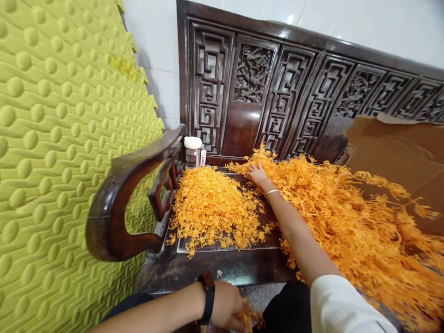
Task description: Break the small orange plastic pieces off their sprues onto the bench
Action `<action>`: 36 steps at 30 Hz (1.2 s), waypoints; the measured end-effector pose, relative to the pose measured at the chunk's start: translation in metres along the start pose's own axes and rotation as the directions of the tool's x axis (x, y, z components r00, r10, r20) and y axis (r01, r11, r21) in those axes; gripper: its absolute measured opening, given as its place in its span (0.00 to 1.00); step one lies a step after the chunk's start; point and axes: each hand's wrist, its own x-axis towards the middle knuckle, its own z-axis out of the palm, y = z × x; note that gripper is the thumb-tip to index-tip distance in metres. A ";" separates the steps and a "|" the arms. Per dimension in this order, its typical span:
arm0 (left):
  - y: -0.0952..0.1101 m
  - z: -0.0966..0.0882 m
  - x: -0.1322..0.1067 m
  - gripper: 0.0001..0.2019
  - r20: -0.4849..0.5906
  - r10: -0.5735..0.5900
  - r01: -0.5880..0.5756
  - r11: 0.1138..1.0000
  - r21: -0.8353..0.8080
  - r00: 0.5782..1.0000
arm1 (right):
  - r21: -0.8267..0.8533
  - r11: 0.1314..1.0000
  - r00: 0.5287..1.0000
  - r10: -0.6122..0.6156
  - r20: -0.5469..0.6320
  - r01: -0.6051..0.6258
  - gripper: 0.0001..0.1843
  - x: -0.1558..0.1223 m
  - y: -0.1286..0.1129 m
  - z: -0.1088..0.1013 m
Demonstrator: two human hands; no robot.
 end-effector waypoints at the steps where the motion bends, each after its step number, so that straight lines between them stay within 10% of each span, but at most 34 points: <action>1: 0.000 0.000 0.000 0.14 0.010 -0.003 0.003 1.000 0.003 1.000 | -0.021 0.999 0.999 0.023 -0.034 -0.024 0.19 -0.002 0.009 0.000; 8: -0.003 0.007 0.004 0.13 0.085 -0.009 0.005 0.999 0.050 0.996 | -0.063 0.975 0.962 0.199 -0.186 -0.214 0.22 -0.002 0.045 0.009; 15: -0.005 0.008 0.004 0.12 0.105 -0.030 0.027 0.999 0.037 0.994 | 0.053 0.978 0.969 0.207 -0.135 -0.202 0.23 -0.005 0.029 0.037; 27: 0.008 -0.022 0.002 0.20 0.172 -0.067 0.062 0.997 0.035 0.983 | 0.370 0.904 0.934 0.301 -0.194 -0.215 0.27 -0.017 -0.024 0.003; 36: 0.015 -0.027 -0.001 0.19 0.176 -0.071 0.055 0.994 0.092 0.982 | 0.640 0.703 0.924 0.381 0.030 -0.310 0.17 -0.048 -0.039 0.014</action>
